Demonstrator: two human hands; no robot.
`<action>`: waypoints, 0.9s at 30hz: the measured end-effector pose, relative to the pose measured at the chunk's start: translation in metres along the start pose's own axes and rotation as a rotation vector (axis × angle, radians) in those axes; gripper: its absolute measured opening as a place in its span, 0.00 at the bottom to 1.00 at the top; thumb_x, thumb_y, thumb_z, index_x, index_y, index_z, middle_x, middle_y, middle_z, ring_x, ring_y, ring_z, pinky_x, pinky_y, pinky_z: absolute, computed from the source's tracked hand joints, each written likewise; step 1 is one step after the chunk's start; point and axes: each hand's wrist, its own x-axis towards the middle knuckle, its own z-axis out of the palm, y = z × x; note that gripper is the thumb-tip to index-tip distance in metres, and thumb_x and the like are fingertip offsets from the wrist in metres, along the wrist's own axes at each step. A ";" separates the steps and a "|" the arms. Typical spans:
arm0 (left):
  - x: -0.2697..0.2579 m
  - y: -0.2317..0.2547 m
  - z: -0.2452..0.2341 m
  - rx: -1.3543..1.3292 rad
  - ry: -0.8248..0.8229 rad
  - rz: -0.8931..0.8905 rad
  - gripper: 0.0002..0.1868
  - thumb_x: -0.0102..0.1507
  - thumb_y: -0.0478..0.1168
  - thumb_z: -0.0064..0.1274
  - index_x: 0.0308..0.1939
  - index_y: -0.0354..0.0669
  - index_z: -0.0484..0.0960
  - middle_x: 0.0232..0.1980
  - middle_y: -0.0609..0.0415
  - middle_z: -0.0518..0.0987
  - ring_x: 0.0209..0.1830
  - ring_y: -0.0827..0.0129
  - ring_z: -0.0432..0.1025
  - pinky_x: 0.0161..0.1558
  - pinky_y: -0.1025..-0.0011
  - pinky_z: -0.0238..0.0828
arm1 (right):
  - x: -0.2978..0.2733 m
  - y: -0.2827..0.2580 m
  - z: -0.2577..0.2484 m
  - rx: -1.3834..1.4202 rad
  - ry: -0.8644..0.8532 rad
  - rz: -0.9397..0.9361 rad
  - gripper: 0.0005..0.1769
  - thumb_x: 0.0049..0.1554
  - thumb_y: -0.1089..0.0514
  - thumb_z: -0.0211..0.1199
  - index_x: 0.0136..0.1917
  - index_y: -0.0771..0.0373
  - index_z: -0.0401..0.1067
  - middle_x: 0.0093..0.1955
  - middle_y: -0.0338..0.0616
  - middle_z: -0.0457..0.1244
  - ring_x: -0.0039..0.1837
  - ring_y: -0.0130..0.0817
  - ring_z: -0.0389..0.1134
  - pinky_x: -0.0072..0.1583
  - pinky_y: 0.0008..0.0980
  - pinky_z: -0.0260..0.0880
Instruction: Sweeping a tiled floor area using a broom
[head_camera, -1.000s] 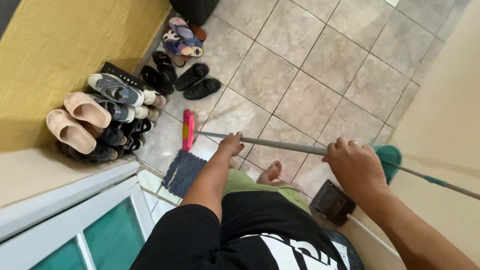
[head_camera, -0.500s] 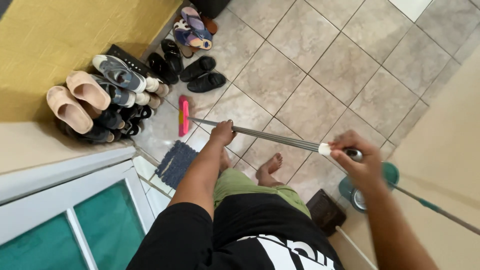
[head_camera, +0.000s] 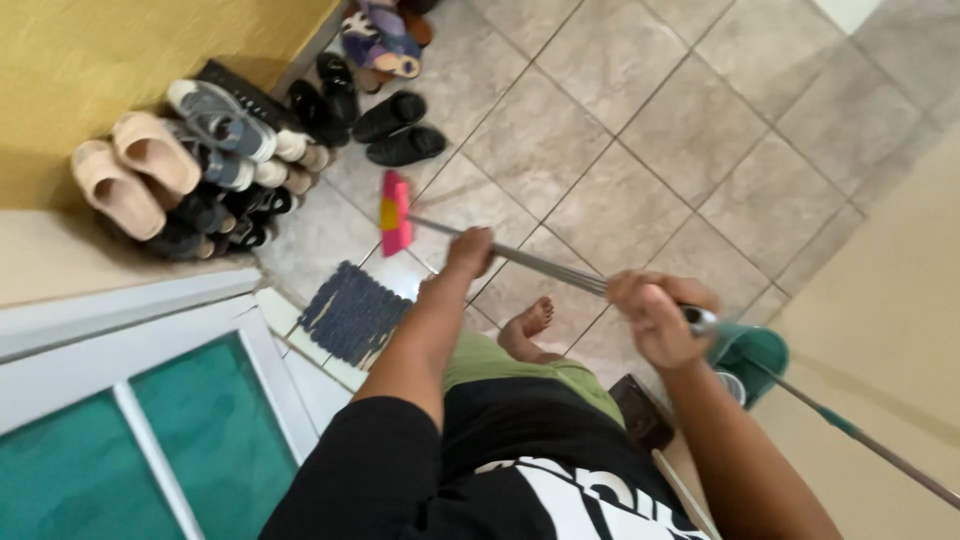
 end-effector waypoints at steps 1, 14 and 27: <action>0.019 0.007 0.008 -0.004 -0.017 0.026 0.13 0.68 0.43 0.48 0.54 0.45 0.79 0.59 0.46 0.78 0.70 0.50 0.68 0.65 0.38 0.66 | 0.005 -0.005 -0.010 -0.034 -0.023 -0.035 0.23 0.56 0.70 0.49 0.21 0.58 0.52 0.17 0.43 0.49 0.21 0.40 0.51 0.31 0.38 0.56; -0.004 0.101 -0.036 -0.093 -0.007 0.295 0.15 0.65 0.52 0.51 0.42 0.45 0.76 0.49 0.43 0.79 0.49 0.48 0.75 0.45 0.52 0.72 | 0.044 -0.119 -0.034 -0.148 -0.212 0.013 0.11 0.54 0.62 0.28 0.33 0.50 0.44 0.28 0.38 0.38 0.31 0.34 0.38 0.37 0.37 0.47; 0.012 -0.119 0.005 -0.006 0.056 0.002 0.13 0.62 0.45 0.56 0.44 0.40 0.79 0.50 0.37 0.79 0.50 0.43 0.75 0.51 0.52 0.74 | 0.016 0.044 0.075 -0.268 0.162 -0.012 0.20 0.58 0.69 0.40 0.26 0.57 0.54 0.22 0.39 0.49 0.24 0.35 0.55 0.32 0.35 0.63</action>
